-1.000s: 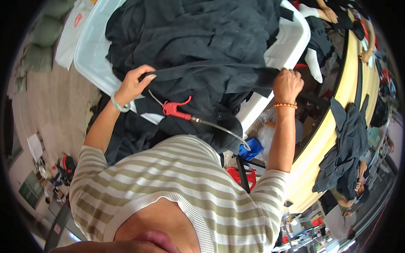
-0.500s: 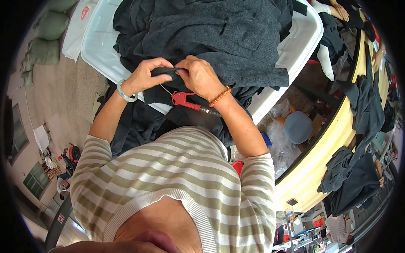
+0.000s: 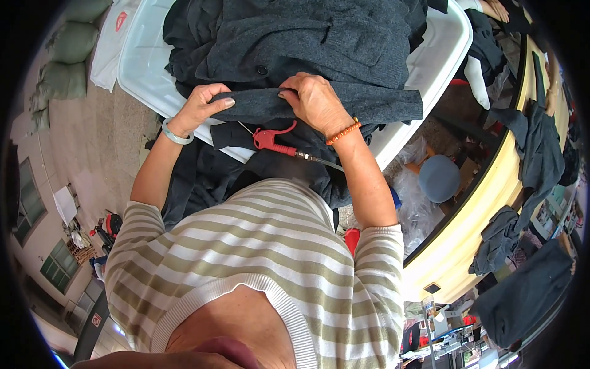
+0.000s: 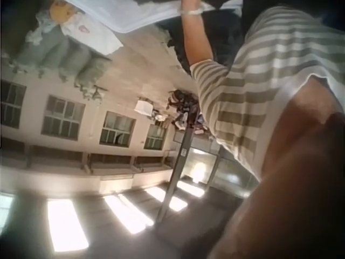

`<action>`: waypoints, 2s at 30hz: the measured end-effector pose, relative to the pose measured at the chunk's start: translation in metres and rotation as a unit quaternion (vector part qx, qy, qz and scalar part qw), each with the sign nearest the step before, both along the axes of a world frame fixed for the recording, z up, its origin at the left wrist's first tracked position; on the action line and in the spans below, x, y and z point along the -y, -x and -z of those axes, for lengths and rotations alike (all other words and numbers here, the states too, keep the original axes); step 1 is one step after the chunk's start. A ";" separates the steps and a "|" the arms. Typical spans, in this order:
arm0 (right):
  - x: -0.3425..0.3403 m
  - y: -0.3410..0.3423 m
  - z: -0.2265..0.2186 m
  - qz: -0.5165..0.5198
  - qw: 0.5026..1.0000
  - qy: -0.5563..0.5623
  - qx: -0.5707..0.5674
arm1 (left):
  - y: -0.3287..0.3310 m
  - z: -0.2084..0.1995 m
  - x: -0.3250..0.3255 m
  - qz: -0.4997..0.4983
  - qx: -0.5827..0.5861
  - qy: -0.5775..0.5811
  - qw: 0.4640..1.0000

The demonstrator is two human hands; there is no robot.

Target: Trimming loose threads and cleaning black garments using scissors and an air gun.

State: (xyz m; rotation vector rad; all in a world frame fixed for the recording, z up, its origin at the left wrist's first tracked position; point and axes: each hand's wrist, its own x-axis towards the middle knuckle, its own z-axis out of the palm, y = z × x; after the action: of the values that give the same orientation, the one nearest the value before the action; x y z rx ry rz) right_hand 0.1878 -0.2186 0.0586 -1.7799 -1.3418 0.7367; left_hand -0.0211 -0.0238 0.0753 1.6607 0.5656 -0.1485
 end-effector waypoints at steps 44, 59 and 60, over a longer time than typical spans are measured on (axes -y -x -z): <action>-0.010 0.041 0.009 0.119 0.977 -0.014 0.174 | -0.066 0.035 0.021 -0.030 0.070 0.164 0.984; -0.009 0.022 0.020 0.095 0.993 -0.030 0.064 | -0.074 0.007 0.028 0.088 0.152 -0.252 0.952; -0.011 0.023 0.015 0.106 0.992 -0.072 0.020 | -0.071 0.005 0.025 0.092 0.137 -0.253 0.953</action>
State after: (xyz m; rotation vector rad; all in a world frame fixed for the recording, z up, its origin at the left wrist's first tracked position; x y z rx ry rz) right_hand 0.1645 -0.2076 0.0434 -1.7950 -1.1768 0.4795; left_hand 0.0498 -0.0491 0.0708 2.1900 0.2431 0.1043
